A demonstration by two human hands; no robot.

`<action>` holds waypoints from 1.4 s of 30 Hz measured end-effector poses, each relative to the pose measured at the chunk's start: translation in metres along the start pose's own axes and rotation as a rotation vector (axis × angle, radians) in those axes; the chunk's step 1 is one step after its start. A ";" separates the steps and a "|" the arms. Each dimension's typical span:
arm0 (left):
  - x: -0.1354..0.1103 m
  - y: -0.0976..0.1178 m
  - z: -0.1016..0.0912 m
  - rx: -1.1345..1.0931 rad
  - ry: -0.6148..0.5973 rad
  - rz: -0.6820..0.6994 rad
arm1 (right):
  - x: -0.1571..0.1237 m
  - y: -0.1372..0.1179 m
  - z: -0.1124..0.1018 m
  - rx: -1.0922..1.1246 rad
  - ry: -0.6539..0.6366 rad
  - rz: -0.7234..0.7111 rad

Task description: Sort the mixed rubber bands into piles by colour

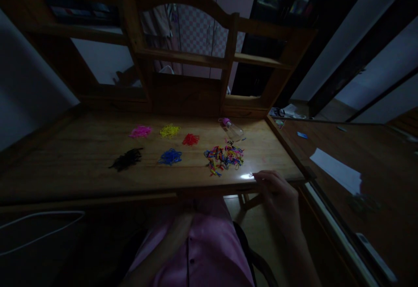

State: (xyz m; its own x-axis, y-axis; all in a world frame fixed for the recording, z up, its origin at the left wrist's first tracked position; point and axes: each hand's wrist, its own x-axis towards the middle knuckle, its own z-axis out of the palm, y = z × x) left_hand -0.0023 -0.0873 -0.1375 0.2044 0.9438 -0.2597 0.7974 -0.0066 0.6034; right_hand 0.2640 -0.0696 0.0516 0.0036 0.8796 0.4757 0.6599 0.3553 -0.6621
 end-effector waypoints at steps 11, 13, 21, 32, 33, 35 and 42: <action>0.012 0.069 -0.192 -0.068 0.366 0.320 | 0.024 0.007 0.025 0.184 0.036 0.166; 0.057 0.067 -0.218 0.032 0.450 0.318 | 0.033 0.005 0.039 0.305 0.053 0.234; 0.134 0.049 -0.217 0.232 0.494 0.314 | 0.056 -0.001 0.081 0.665 0.021 0.367; 0.018 0.030 -0.149 -0.359 0.653 0.071 | 0.135 -0.036 0.149 0.599 -0.252 0.127; 0.011 0.032 -0.141 -0.412 0.601 0.032 | 0.149 -0.044 0.167 0.593 -0.299 0.064; 0.003 0.035 -0.130 -0.481 0.530 -0.011 | 0.175 -0.060 0.209 0.536 -0.381 -0.031; 0.008 0.040 -0.137 -0.521 0.396 0.042 | 0.219 -0.105 0.342 0.247 -0.531 -0.137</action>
State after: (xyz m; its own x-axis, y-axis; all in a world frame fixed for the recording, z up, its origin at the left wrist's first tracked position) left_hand -0.0467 -0.0348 -0.0124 -0.0749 0.9972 0.0091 0.3938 0.0212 0.9190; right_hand -0.0613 0.1936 0.0273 -0.4869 0.8357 0.2540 0.4335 0.4836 -0.7604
